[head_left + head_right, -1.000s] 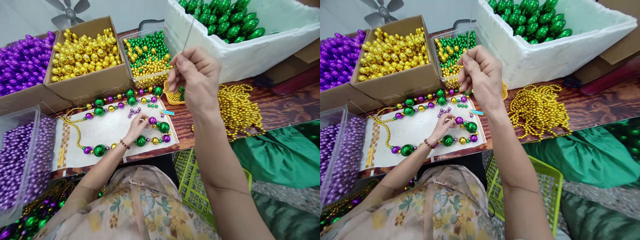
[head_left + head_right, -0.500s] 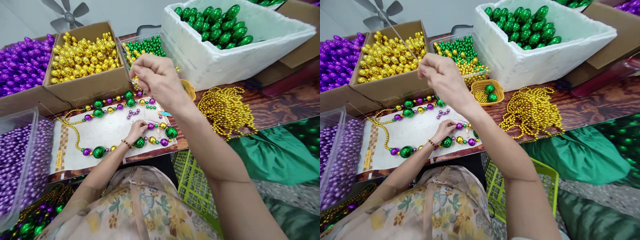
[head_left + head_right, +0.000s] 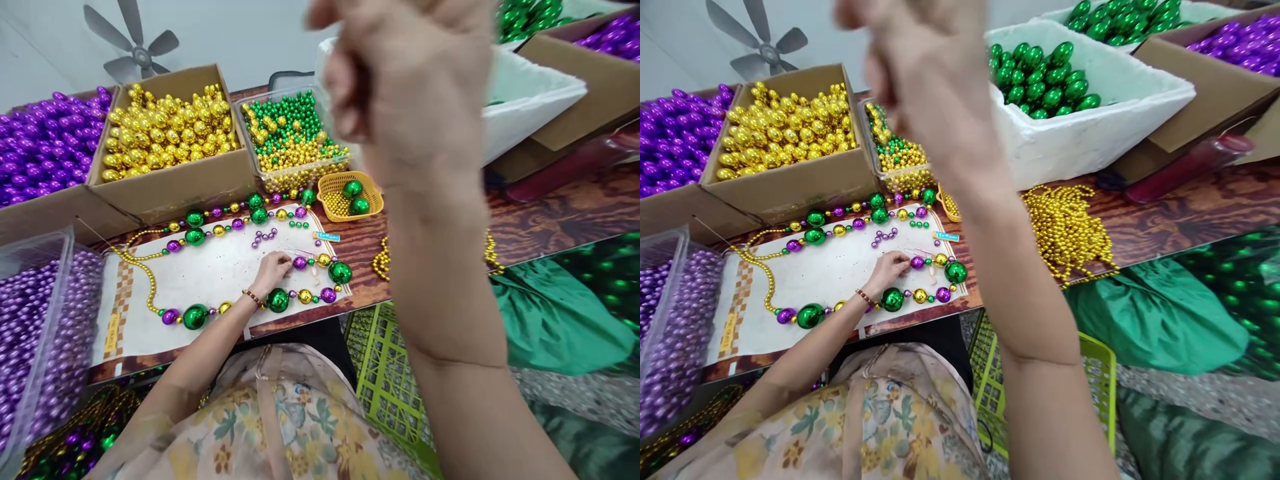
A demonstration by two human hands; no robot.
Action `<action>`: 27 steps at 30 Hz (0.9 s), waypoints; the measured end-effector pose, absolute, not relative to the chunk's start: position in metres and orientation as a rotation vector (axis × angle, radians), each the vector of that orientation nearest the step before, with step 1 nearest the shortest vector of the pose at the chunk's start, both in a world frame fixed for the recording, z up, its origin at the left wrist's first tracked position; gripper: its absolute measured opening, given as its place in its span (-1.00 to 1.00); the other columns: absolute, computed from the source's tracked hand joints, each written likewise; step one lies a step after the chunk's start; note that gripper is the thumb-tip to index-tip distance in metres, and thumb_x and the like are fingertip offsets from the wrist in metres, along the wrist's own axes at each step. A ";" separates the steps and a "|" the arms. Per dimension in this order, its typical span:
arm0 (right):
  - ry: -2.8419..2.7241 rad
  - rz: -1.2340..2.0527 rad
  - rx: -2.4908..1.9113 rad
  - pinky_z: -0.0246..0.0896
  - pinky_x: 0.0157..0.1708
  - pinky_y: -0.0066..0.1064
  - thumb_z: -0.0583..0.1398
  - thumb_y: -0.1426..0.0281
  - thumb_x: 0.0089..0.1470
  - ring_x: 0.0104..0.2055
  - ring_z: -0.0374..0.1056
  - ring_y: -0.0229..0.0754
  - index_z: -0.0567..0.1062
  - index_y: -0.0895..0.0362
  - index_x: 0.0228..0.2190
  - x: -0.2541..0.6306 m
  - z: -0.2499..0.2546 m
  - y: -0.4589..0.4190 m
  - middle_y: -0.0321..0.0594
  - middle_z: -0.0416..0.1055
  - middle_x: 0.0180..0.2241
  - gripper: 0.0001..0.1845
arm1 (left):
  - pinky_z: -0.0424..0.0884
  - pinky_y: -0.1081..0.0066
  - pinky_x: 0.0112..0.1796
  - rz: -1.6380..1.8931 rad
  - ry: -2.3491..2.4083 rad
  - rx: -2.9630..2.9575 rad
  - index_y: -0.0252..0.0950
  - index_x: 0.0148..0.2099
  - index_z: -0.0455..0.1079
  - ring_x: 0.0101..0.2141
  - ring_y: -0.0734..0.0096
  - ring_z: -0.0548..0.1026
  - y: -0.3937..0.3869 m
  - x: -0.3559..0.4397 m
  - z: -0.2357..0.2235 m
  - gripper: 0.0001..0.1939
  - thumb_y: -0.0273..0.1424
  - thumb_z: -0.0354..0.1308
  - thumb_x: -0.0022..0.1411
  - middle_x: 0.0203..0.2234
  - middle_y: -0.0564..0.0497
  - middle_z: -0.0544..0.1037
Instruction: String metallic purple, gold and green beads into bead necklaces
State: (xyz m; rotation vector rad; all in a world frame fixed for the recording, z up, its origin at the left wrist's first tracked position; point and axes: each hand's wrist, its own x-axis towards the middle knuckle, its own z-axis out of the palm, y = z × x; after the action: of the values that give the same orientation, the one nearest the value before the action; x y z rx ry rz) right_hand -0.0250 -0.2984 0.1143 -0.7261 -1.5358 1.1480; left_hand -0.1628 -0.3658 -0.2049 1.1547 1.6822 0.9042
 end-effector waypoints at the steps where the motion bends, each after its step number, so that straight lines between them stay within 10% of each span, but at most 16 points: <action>1: -1.479 1.023 -0.662 0.03 -0.71 -0.64 0.13 0.41 0.39 -0.55 0.30 -0.39 0.52 0.05 -0.39 -0.007 0.108 -0.291 -0.35 0.33 -0.51 -0.72 | 0.50 0.49 -0.49 0.902 1.699 1.166 -0.37 -0.33 0.49 -0.51 0.51 0.49 -0.366 -0.162 -0.205 -0.93 -0.55 0.19 0.20 -0.39 -0.02 0.53; 12: -1.262 0.878 -0.677 -0.08 -0.73 -0.50 0.23 0.39 0.29 -0.69 0.09 -0.38 0.59 0.08 -0.36 0.093 0.019 -0.294 -0.38 0.31 -0.63 -0.84 | 0.52 0.39 -0.45 0.757 1.732 1.432 -0.28 0.07 0.46 -0.53 0.51 0.45 -0.360 -0.180 -0.165 -0.63 -0.47 0.24 0.20 -0.12 -0.10 0.53; 20: -1.063 1.173 -0.744 0.32 -0.58 -0.49 0.26 0.30 0.23 -0.53 0.37 -0.29 0.57 -0.01 -0.11 0.102 -0.054 -0.323 -0.35 0.43 -0.48 -0.82 | 0.43 0.24 -0.01 0.678 1.623 2.226 -0.29 -0.13 0.49 -0.14 0.19 0.54 -0.221 -0.091 -0.112 -0.86 -0.40 0.11 0.37 -0.22 -0.12 0.59; 27: -0.908 1.374 -0.829 0.32 -0.61 -0.48 0.29 0.28 0.19 -0.58 0.38 -0.28 0.60 0.05 -0.25 0.094 -0.094 -0.350 -0.33 0.46 -0.53 -0.87 | 0.39 0.08 0.02 0.406 1.784 1.962 -0.33 -0.04 0.33 0.01 -0.17 0.56 -0.156 -0.011 -0.130 -0.59 -0.24 0.36 0.19 -0.07 -0.36 0.57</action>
State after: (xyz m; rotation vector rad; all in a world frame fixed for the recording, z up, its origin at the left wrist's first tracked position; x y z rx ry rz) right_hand 0.0936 -0.3501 -0.0944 -0.8295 -0.9078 1.3738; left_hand -0.0110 -0.1556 -0.1300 1.9623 1.7842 0.4058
